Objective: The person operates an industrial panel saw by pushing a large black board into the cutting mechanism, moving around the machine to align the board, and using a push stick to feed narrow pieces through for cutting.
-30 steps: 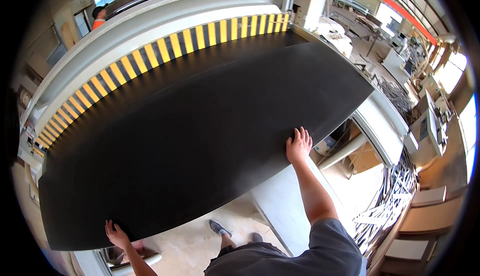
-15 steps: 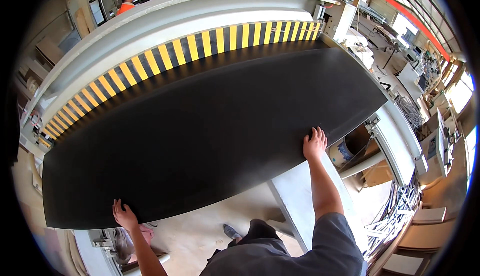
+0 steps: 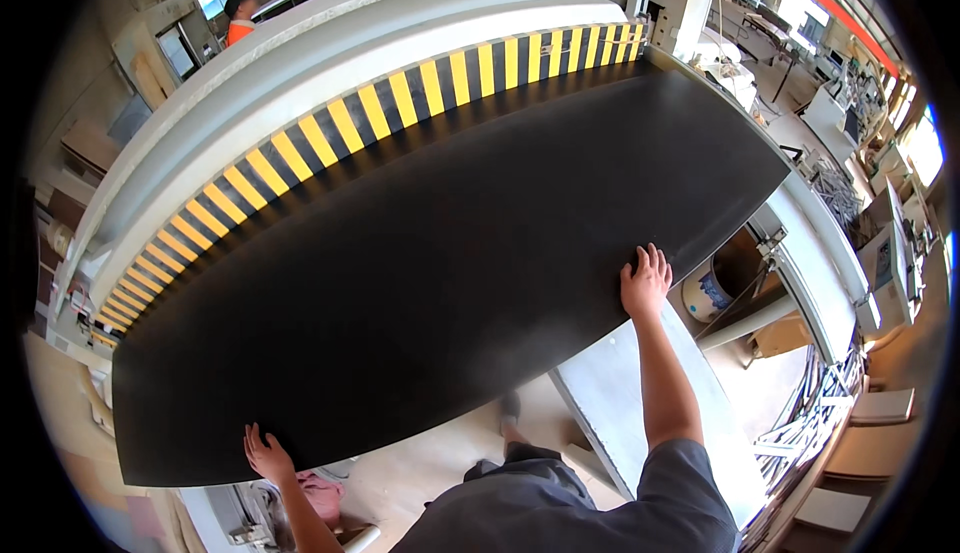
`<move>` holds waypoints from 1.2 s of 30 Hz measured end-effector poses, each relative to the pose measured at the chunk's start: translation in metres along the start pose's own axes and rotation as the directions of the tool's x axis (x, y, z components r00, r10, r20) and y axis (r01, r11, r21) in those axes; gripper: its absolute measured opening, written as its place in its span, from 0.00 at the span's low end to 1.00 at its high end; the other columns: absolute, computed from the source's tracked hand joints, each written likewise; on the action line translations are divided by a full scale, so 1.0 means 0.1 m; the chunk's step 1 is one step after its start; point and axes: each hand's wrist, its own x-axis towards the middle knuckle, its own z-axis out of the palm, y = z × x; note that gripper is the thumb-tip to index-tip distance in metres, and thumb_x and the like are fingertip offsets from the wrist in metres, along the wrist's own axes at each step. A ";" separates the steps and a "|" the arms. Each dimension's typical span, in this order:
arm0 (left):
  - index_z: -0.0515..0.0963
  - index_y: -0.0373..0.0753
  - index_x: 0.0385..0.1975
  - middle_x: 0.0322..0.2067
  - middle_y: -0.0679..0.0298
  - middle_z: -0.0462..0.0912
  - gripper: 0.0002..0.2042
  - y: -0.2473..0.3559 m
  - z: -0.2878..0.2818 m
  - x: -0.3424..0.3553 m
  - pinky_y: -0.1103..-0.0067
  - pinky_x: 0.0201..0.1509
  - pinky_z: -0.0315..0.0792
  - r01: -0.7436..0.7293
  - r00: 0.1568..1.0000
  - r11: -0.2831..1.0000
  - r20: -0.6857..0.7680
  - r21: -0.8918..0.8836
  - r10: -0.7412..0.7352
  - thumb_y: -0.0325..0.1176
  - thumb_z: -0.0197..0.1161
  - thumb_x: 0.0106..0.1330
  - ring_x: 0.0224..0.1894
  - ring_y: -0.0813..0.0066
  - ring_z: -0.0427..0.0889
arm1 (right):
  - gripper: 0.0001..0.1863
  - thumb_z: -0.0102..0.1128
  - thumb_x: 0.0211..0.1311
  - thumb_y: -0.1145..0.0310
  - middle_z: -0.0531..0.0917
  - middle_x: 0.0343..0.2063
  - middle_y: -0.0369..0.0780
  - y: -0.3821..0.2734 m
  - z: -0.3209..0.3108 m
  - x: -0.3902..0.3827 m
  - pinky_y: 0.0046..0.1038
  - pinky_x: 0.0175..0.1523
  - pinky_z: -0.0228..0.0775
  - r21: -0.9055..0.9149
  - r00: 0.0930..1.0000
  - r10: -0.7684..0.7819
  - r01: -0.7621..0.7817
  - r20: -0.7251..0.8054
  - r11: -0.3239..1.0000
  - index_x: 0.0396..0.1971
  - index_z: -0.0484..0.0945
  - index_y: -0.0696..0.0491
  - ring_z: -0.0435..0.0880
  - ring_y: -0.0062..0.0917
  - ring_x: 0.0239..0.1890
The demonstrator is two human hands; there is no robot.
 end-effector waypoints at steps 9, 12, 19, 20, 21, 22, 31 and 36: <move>0.77 0.42 0.62 0.67 0.61 0.74 0.21 0.22 0.21 0.49 0.61 0.74 0.61 0.010 0.998 1.000 0.055 -0.002 -0.009 0.37 0.53 0.71 0.70 0.55 0.69 | 0.29 0.56 0.66 0.57 0.66 0.71 0.43 -0.42 0.13 0.34 0.45 0.79 0.45 -0.026 0.999 -0.026 0.027 0.033 0.999 0.65 0.72 0.51 0.58 0.38 0.76; 0.77 0.42 0.62 0.67 0.60 0.74 0.21 0.27 0.31 0.66 0.61 0.74 0.61 -0.008 0.999 1.000 0.038 0.010 0.007 0.37 0.52 0.72 0.70 0.55 0.69 | 0.30 0.54 0.67 0.56 0.65 0.73 0.43 -0.56 0.16 0.48 0.45 0.79 0.43 -0.035 0.996 -0.009 0.012 0.086 0.999 0.67 0.70 0.51 0.56 0.38 0.77; 0.74 0.43 0.65 0.69 0.60 0.71 0.22 0.45 0.53 0.85 0.61 0.75 0.59 -0.005 0.998 0.998 0.058 0.067 0.001 0.40 0.50 0.73 0.71 0.55 0.67 | 0.30 0.53 0.69 0.55 0.63 0.74 0.43 -0.70 0.33 0.74 0.45 0.79 0.41 -0.026 0.992 -0.056 0.060 0.109 0.998 0.68 0.69 0.51 0.54 0.38 0.78; 0.73 0.43 0.65 0.70 0.60 0.70 0.22 0.50 0.54 0.86 0.61 0.75 0.59 -0.001 0.997 0.997 0.079 0.079 -0.005 0.40 0.49 0.74 0.71 0.55 0.67 | 0.30 0.54 0.68 0.55 0.64 0.73 0.43 -0.70 0.35 0.80 0.45 0.79 0.41 -0.022 0.994 -0.060 0.062 0.096 0.998 0.68 0.70 0.51 0.55 0.38 0.77; 0.73 0.43 0.65 0.70 0.60 0.70 0.22 0.52 0.55 0.87 0.61 0.75 0.59 -0.004 0.997 0.997 0.081 0.083 -0.003 0.40 0.49 0.74 0.71 0.55 0.67 | 0.30 0.55 0.68 0.55 0.64 0.73 0.43 -0.72 0.34 0.84 0.45 0.79 0.42 -0.015 0.994 -0.064 0.066 0.085 0.998 0.67 0.70 0.51 0.56 0.38 0.77; 0.72 0.43 0.66 0.70 0.61 0.69 0.23 0.53 0.56 0.89 0.61 0.75 0.59 -0.016 0.997 0.995 0.080 0.099 0.008 0.40 0.48 0.74 0.71 0.56 0.66 | 0.30 0.55 0.68 0.55 0.64 0.73 0.43 -0.73 0.36 0.88 0.45 0.79 0.42 -0.016 0.994 -0.063 0.064 0.090 0.998 0.67 0.70 0.51 0.56 0.38 0.77; 0.71 0.43 0.67 0.71 0.61 0.69 0.23 0.73 0.55 0.92 0.62 0.75 0.59 0.036 0.993 0.988 0.101 0.151 -0.052 0.42 0.46 0.75 0.72 0.58 0.66 | 0.29 0.56 0.67 0.55 0.66 0.72 0.42 -0.78 0.44 1.07 0.44 0.79 0.43 0.013 0.996 -0.049 0.048 0.072 0.999 0.66 0.72 0.50 0.57 0.37 0.77; 0.72 0.43 0.66 0.70 0.61 0.70 0.23 0.61 0.61 0.92 0.62 0.74 0.59 0.024 0.998 0.988 0.059 0.152 -0.034 0.41 0.47 0.75 0.71 0.57 0.67 | 0.29 0.56 0.68 0.55 0.65 0.72 0.42 -0.87 0.42 1.11 0.44 0.80 0.42 0.011 0.994 -0.048 0.047 0.095 0.999 0.66 0.71 0.50 0.56 0.37 0.77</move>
